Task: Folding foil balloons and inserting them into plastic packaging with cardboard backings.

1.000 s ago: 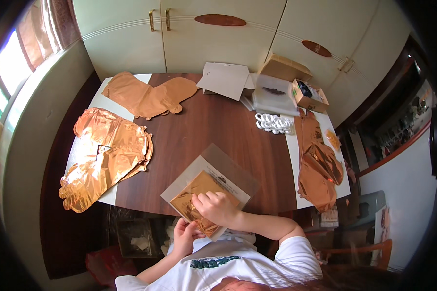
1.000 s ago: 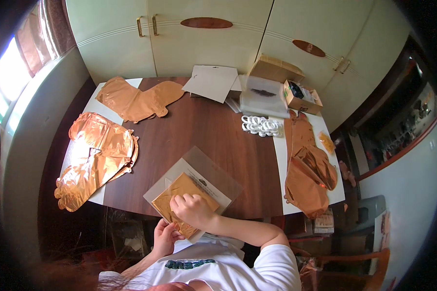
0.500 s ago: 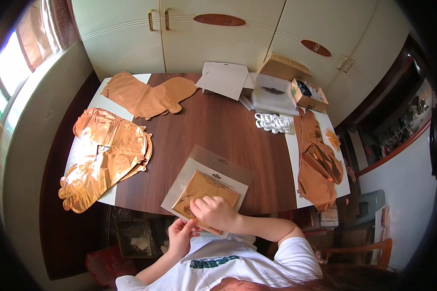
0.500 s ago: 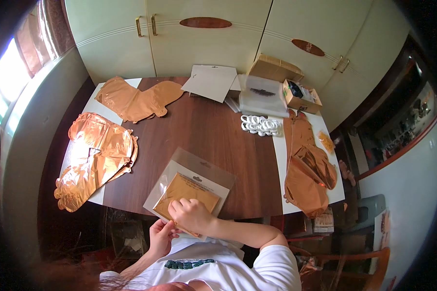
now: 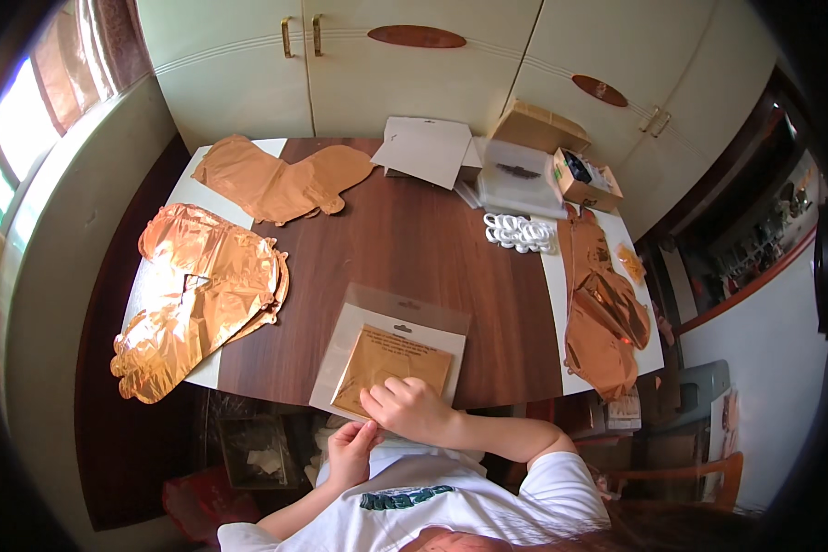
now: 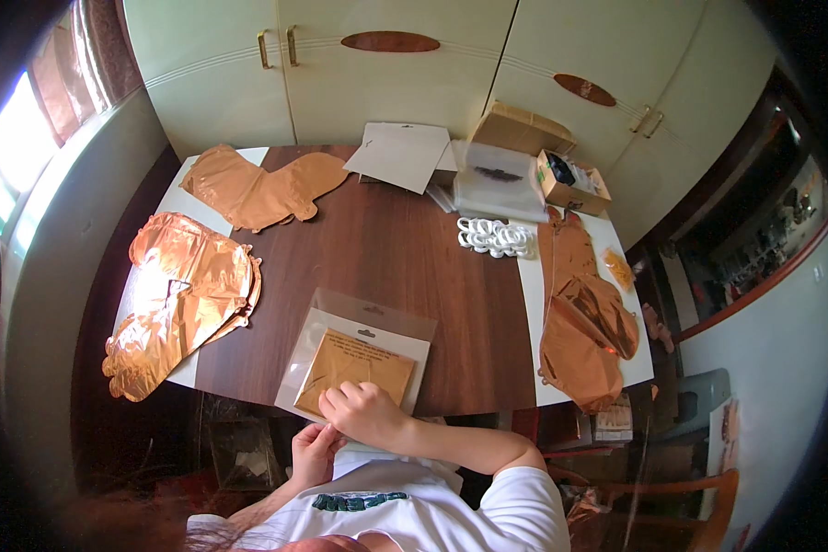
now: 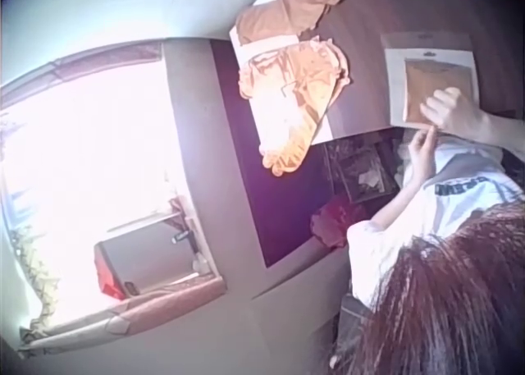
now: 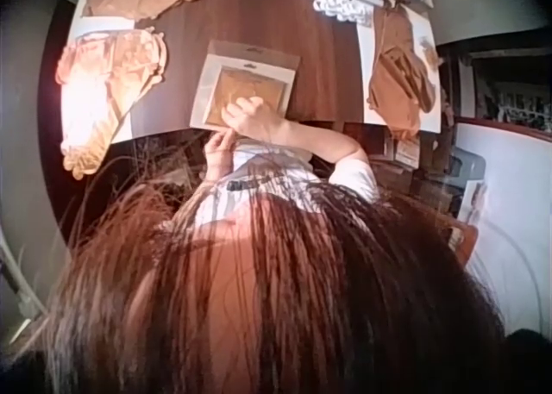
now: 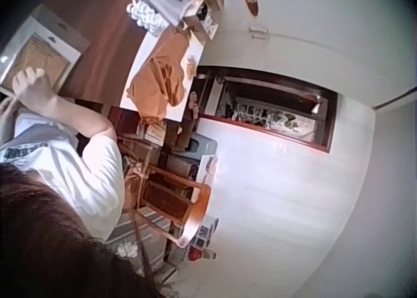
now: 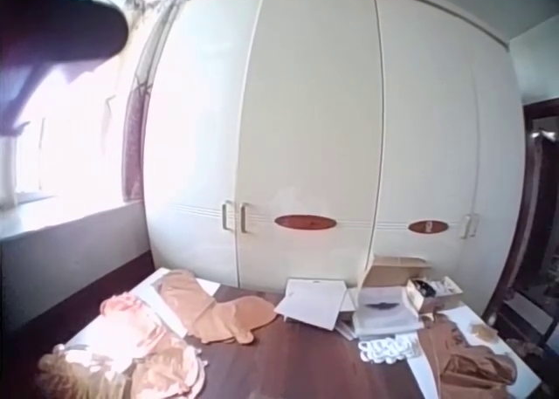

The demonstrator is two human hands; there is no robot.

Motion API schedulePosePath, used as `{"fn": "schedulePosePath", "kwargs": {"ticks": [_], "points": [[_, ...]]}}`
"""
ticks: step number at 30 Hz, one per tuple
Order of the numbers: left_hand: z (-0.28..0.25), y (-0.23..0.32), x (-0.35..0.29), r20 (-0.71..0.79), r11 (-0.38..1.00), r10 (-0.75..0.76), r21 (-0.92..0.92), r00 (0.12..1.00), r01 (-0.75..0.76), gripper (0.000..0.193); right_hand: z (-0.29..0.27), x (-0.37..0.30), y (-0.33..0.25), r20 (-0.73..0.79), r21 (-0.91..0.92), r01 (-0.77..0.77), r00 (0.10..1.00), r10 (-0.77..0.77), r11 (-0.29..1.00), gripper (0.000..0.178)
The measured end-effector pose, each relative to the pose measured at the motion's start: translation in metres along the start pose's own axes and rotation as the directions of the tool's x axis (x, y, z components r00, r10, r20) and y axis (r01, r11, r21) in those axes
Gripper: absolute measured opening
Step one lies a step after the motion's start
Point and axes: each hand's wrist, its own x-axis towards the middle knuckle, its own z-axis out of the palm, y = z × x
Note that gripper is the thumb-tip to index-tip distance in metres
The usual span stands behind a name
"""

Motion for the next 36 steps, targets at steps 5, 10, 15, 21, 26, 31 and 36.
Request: {"fn": "schedulePosePath", "kwargs": {"ticks": [5, 10, 15, 21, 26, 31, 36], "points": [[-0.005, -0.011, 0.000, 0.077, 0.997, 0.071, -0.037, 0.994, -0.069, 0.011, -0.002, -0.004, 0.002, 0.045, 0.086, -0.069, 0.997, 0.066, 0.994, 0.017], [-0.018, -0.020, 0.006, 0.173, 0.985, 0.109, -0.151, 0.979, -0.083, 0.017, -0.008, -0.014, 0.009, 0.106, 0.347, -0.085, 0.993, 0.052, 0.934, 0.046], [-0.017, -0.021, 0.010, 0.215, 0.983, 0.116, -0.162, 0.970, -0.082, 0.019, -0.002, -0.020, 0.005, 0.063, 0.295, -0.097, 0.995, 0.082, 0.951, 0.045], [-0.014, -0.018, 0.011, 0.223, 0.989, 0.129, -0.097, 0.966, -0.110, 0.019, 0.002, -0.021, 0.001, 0.022, 0.253, -0.119, 0.993, 0.117, 0.960, 0.043], [-0.013, -0.016, 0.012, 0.200, 0.994, 0.108, 0.004, 0.974, -0.111, 0.021, 0.000, -0.021, 0.000, -0.006, 0.235, -0.150, 0.988, 0.156, 0.960, 0.042], [-0.015, -0.017, 0.014, 0.185, 0.993, 0.083, 0.063, 0.979, -0.096, 0.023, 0.003, -0.022, 0.004, 0.000, 0.214, -0.201, 0.979, 0.206, 0.956, 0.042], [-0.014, -0.015, 0.010, 0.179, 0.994, 0.086, 0.049, 0.980, -0.096, 0.021, 0.001, -0.022, 0.004, -0.014, 0.178, -0.216, 0.975, 0.222, 0.960, 0.040]]}}
